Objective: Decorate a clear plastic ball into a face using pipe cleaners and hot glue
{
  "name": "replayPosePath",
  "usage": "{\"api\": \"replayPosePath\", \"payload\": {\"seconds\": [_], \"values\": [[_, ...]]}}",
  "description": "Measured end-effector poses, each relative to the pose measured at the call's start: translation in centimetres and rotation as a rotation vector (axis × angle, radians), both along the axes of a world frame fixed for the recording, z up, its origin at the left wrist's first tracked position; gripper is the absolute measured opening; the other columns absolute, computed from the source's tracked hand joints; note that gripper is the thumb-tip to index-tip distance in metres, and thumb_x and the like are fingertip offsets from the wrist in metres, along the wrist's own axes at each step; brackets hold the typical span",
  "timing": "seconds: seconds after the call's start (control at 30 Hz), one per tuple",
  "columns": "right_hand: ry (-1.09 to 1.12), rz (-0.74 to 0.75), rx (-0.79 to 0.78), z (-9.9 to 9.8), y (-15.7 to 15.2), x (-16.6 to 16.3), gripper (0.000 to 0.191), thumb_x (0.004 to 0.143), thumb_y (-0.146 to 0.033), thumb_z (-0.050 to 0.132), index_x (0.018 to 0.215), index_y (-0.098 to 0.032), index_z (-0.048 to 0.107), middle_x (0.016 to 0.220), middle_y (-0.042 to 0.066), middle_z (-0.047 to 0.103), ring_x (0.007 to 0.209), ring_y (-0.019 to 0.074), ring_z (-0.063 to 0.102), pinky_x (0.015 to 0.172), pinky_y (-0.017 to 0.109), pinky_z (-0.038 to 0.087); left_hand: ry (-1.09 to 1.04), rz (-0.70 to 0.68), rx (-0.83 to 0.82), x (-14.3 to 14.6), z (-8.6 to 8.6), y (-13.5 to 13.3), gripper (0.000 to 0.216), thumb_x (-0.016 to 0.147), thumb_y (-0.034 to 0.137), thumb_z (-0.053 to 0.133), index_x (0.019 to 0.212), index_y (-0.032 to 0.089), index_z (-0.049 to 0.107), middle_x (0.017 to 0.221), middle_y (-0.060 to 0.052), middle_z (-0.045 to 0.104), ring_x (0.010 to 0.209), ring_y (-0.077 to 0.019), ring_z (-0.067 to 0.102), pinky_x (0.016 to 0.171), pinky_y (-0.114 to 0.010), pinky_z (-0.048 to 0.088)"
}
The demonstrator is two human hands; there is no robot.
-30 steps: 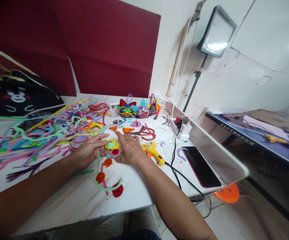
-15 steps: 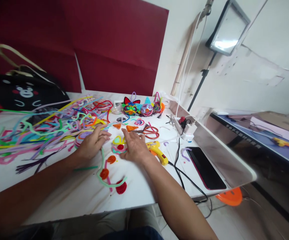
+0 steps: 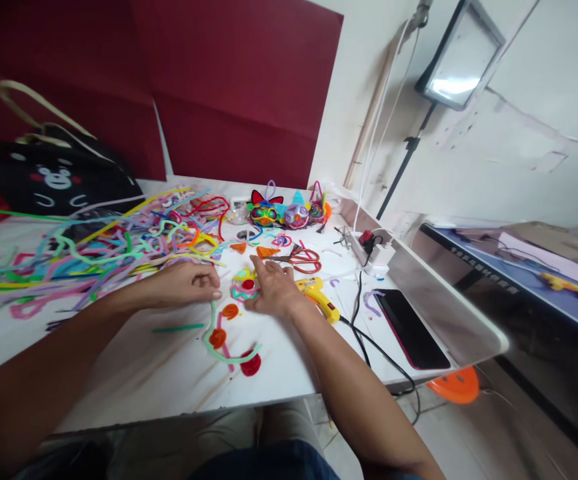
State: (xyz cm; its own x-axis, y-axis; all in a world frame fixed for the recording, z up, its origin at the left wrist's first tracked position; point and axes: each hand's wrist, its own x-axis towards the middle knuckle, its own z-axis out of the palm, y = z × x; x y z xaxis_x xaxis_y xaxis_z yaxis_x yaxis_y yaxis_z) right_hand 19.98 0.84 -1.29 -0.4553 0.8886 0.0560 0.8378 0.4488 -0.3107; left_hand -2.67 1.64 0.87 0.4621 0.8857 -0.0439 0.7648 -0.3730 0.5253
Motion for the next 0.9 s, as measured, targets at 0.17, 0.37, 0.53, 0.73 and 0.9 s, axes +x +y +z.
{"api": "replayPosePath", "payload": {"seconds": [0.17,0.37,0.53,0.73,0.9], "values": [[0.022,-0.012,-0.019,0.1,-0.1,0.1,0.101,0.070,-0.043,0.071,0.151,-0.017,0.016,0.149,0.020,0.038,0.140,0.0347,0.029,0.110,0.056,0.019,-0.016,-0.038,-0.125,-0.5,-0.5,0.3,0.028,0.063,0.040,0.068,0.080,0.018,0.065,0.061,0.004,0.056,0.058,-0.0142,0.052,0.049,-0.022,0.034],[0.131,-0.025,0.042,1.2,-1.0,1.0,0.101,0.069,-0.041,0.074,0.151,-0.016,0.019,0.144,0.020,0.044,0.135,0.0347,0.036,0.107,0.056,0.026,-0.116,-0.105,-0.192,-0.6,-0.6,0.3,0.018,0.066,0.036,0.066,0.066,0.018,0.066,0.055,0.004,0.052,0.055,-0.0123,0.046,0.048,-0.020,0.030],[0.241,0.015,0.107,1.8,-1.9,2.4,0.090,0.073,-0.035,0.072,0.148,-0.020,0.025,0.141,0.017,0.047,0.131,0.0324,0.040,0.105,0.054,0.030,-0.151,-0.096,-0.212,-0.5,-0.9,0.2,0.017,0.066,0.035,0.066,0.068,0.018,0.069,0.055,0.003,0.052,0.053,-0.0121,0.045,0.047,-0.020,0.029],[0.293,0.049,0.145,2.0,-3.2,3.0,0.078,0.075,-0.035,0.071,0.144,-0.020,0.036,0.139,0.016,0.050,0.129,0.0298,0.044,0.103,0.051,0.035,-0.178,-0.096,-0.246,-0.1,-0.9,-0.1,0.015,0.066,0.033,0.067,0.069,0.018,0.072,0.054,0.004,0.051,0.051,-0.0106,0.043,0.046,-0.020,0.025],[0.386,0.056,0.173,1.7,-4.1,2.8,0.062,0.077,-0.025,0.068,0.135,-0.018,0.048,0.131,0.014,0.058,0.121,0.0266,0.053,0.100,0.044,0.041,-0.213,-0.103,-0.289,0.1,0.0,-0.3,0.019,0.069,0.035,0.067,0.069,0.016,0.069,0.053,0.004,0.049,0.051,-0.0095,0.041,0.047,-0.020,0.025]]}}
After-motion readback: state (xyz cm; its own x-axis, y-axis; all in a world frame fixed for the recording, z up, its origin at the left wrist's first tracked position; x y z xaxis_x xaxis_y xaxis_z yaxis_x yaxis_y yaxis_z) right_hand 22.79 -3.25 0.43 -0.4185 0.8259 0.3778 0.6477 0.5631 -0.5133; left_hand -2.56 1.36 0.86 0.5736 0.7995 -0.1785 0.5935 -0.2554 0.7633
